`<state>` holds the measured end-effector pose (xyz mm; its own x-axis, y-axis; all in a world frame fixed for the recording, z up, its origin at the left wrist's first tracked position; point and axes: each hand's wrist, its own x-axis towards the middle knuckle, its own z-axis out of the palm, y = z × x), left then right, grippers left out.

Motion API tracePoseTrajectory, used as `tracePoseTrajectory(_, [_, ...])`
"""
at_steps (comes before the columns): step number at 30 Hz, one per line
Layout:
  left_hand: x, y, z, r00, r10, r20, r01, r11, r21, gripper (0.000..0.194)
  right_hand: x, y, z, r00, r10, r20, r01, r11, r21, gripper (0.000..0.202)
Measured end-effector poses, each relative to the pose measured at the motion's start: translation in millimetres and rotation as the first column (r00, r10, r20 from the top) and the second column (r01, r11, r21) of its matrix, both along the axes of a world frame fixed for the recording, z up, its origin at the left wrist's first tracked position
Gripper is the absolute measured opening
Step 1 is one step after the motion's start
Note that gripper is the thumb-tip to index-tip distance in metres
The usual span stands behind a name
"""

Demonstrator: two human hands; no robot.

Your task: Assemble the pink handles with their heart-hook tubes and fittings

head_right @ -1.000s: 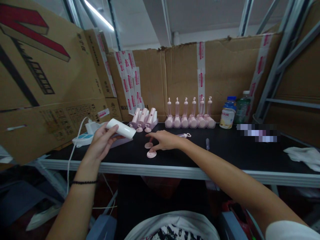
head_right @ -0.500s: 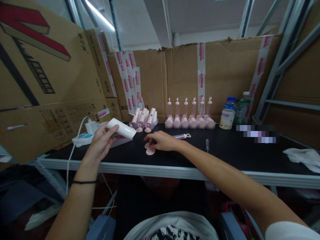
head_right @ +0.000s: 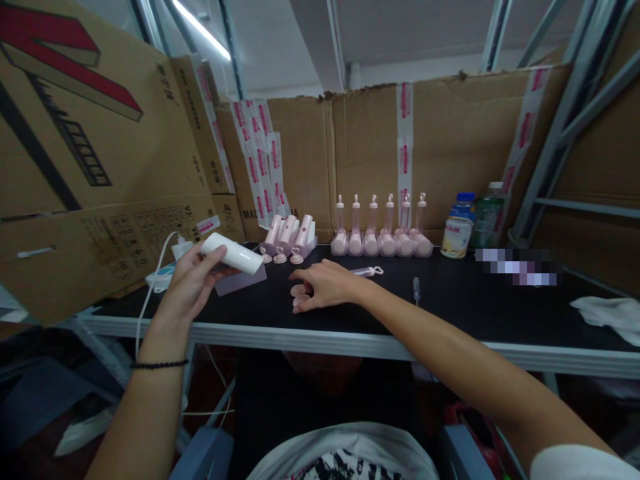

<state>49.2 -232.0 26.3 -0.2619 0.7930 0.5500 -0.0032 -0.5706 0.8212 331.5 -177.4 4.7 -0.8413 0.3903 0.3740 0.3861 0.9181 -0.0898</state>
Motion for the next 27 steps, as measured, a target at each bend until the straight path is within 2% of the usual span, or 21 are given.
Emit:
tracePoseTrajectory(5, [-11.2, 1.6, 1.8, 0.999, 0.040, 0.033, -0.041, 0.999, 0.036, 0.040, 4.0, -2.6, 5.6, 0.999, 0.029, 0.014, -0.028, 0.998, -0.059, 0.058])
tracePoseTrajectory(9, [-13.5, -0.7, 4.3, 0.996, 0.077, 0.049, -0.079, 0.996, 0.042, 0.041, 8.5, 6.2, 8.5, 0.996, 0.006, -0.092, -0.009, 0.999, -0.034, 0.060])
tracePoseTrajectory(12, [-14.2, -0.9, 4.4, 0.995, 0.082, 0.052, -0.085, 0.995, 0.047, 0.042, 4.0, 15.9, 3.7, 0.980, -0.008, -0.199, 0.007, 1.000, -0.006, 0.060])
tracePoseTrajectory(16, [-14.9, 1.6, 3.6, 0.994, 0.099, 0.054, -0.102, 0.993, 0.060, 0.044, -6.8, 24.5, -7.8, 0.982, 0.034, -0.187, -0.041, 0.999, -0.032, 0.063])
tracePoseTrajectory(23, [-17.8, 11.2, 0.1, 0.974, 0.222, 0.050, -0.226, 0.968, 0.108, 0.048, -12.7, 29.2, -16.4, 0.992, 0.031, -0.122, -0.039, 0.997, -0.064, 0.060])
tracePoseTrajectory(27, [-24.3, 22.0, -7.0, 0.932, 0.364, 0.005, -0.359, 0.918, 0.169, 0.049, -13.7, 28.3, -15.1, 0.994, 0.024, -0.110, -0.030, 0.998, -0.055, 0.057])
